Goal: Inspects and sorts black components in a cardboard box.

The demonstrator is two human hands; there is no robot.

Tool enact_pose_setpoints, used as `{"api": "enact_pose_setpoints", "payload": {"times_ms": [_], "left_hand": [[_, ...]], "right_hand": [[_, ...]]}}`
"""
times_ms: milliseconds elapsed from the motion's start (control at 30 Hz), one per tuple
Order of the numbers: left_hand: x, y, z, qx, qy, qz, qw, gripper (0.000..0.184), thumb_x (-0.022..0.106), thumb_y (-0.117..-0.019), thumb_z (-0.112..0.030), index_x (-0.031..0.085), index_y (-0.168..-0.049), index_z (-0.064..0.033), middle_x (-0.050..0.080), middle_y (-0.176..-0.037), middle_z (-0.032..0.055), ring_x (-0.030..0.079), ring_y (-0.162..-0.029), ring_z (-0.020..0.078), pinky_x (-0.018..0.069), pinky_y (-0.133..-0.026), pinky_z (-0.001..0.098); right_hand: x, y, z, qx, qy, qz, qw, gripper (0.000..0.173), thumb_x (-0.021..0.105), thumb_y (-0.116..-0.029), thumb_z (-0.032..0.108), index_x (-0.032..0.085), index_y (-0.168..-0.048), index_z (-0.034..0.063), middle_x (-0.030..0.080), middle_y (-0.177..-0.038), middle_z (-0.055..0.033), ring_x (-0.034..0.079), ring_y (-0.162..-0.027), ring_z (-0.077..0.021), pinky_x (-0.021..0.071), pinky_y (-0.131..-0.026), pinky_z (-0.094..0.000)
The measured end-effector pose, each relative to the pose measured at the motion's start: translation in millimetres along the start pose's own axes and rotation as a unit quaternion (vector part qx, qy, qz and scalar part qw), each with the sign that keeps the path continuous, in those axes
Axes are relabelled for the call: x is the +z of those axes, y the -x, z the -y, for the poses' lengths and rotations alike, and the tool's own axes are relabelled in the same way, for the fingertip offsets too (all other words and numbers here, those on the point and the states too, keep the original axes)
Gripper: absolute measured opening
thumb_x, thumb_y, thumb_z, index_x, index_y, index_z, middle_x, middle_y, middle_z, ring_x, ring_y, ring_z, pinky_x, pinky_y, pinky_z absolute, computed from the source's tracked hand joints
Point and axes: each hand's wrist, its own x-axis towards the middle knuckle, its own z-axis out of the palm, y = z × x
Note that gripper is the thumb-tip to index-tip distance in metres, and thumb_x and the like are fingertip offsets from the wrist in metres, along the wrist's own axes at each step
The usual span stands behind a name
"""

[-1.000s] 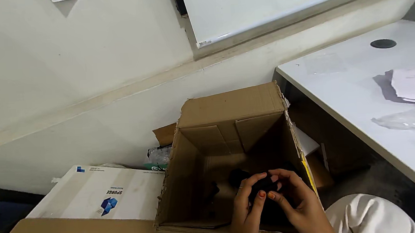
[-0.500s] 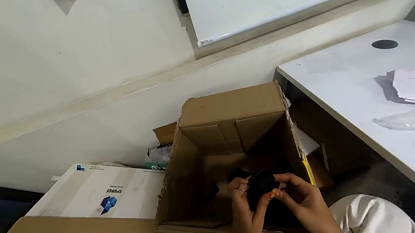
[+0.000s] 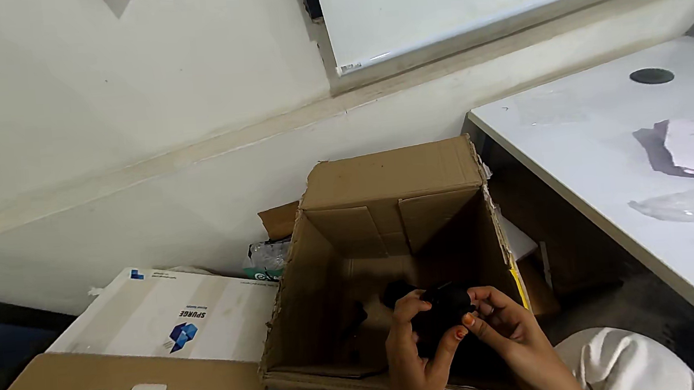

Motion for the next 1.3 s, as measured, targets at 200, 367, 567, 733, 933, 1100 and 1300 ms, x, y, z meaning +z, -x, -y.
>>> {"api": "enact_pose_setpoints", "payload": {"times_ms": [200,367,567,733,933,1100,1300], "left_hand": [[-0.1,-3.3,-0.4,0.017,-0.068,0.004,0.998,0.023,0.070,-0.0947,-0.029,0.068,-0.111,-0.0132,0.054,-0.142,0.0121,0.057,-0.126,0.0089,0.0519,-0.099,0.0221],[-1.5,-5.0,-1.6,-0.035,-0.085,-0.007,0.996,0.029,0.075,-0.0876,-0.025,0.076,-0.104,-0.0009,0.066,-0.129,0.0181,0.064,-0.118,0.0128,0.0532,-0.097,0.0232],[-3.6,-4.5,0.2,-0.052,-0.025,-0.019,0.998,0.018,0.079,-0.0817,-0.018,0.075,-0.085,-0.0003,0.073,-0.117,0.0138,0.068,-0.113,0.0092,0.0545,-0.094,0.0215],[-7.1,-4.4,-0.3,-0.090,0.062,0.036,0.993,0.023,0.073,-0.0894,-0.016,0.074,-0.097,0.0062,0.062,-0.135,0.0217,0.060,-0.126,0.0135,0.0527,-0.100,0.0240],[-8.1,-11.2,-15.1,-0.241,0.132,-0.094,0.957,0.007,0.064,-0.0899,-0.004,0.070,-0.087,-0.0004,0.072,-0.106,0.0046,0.068,-0.096,0.0038,0.0583,-0.081,0.0215],[-9.5,-21.4,-25.6,-0.345,0.230,-0.170,0.894,0.019,0.045,-0.0955,0.000,0.064,-0.091,-0.0012,0.071,-0.080,0.0017,0.070,-0.074,0.0077,0.0604,-0.074,0.0260],[-9.2,-20.9,-26.4,-0.371,0.221,-0.121,0.894,0.020,0.045,-0.0947,-0.004,0.065,-0.092,-0.0016,0.071,-0.083,0.0013,0.070,-0.076,0.0069,0.0598,-0.074,0.0248]], "right_hand": [[1.1,-1.0,-5.4,-0.085,0.042,-0.054,0.994,0.021,0.070,-0.0845,0.005,0.065,-0.104,0.0101,0.068,-0.086,0.0078,0.060,-0.068,0.0020,0.0510,-0.062,-0.0117],[1.5,-1.2,-7.2,-0.156,0.102,-0.071,0.980,0.026,0.074,-0.0836,0.012,0.064,-0.107,0.0077,0.066,-0.087,0.0091,0.050,-0.060,0.0065,0.0429,-0.054,-0.0073],[2.4,-0.3,-7.1,-0.178,0.146,-0.060,0.971,0.026,0.075,-0.0836,0.016,0.064,-0.105,0.0065,0.063,-0.084,0.0104,0.043,-0.057,0.0106,0.0357,-0.051,-0.0049],[1.4,-1.0,-7.7,-0.193,0.161,-0.049,0.967,0.026,0.075,-0.0854,0.020,0.069,-0.106,0.0052,0.067,-0.087,0.0094,0.045,-0.060,0.0111,0.0374,-0.053,-0.0050],[7.5,2.5,-11.0,-0.221,0.189,-0.071,0.954,0.019,0.068,-0.0948,0.025,0.068,-0.103,0.0084,0.059,-0.081,0.0056,0.056,-0.062,0.0057,0.0511,-0.053,-0.0101],[12.2,8.7,12.5,0.075,0.188,0.082,0.976,0.032,0.049,-0.1057,0.029,0.067,-0.102,0.0023,0.068,-0.079,0.0032,0.068,-0.064,-0.0039,0.0588,-0.059,-0.0217],[10.6,4.4,-0.8,-0.162,0.098,-0.091,0.978,0.058,0.059,-0.1022,0.027,0.039,-0.148,-0.0029,0.066,-0.135,-0.0019,0.065,-0.118,-0.0063,0.0557,-0.096,-0.0233]]}}
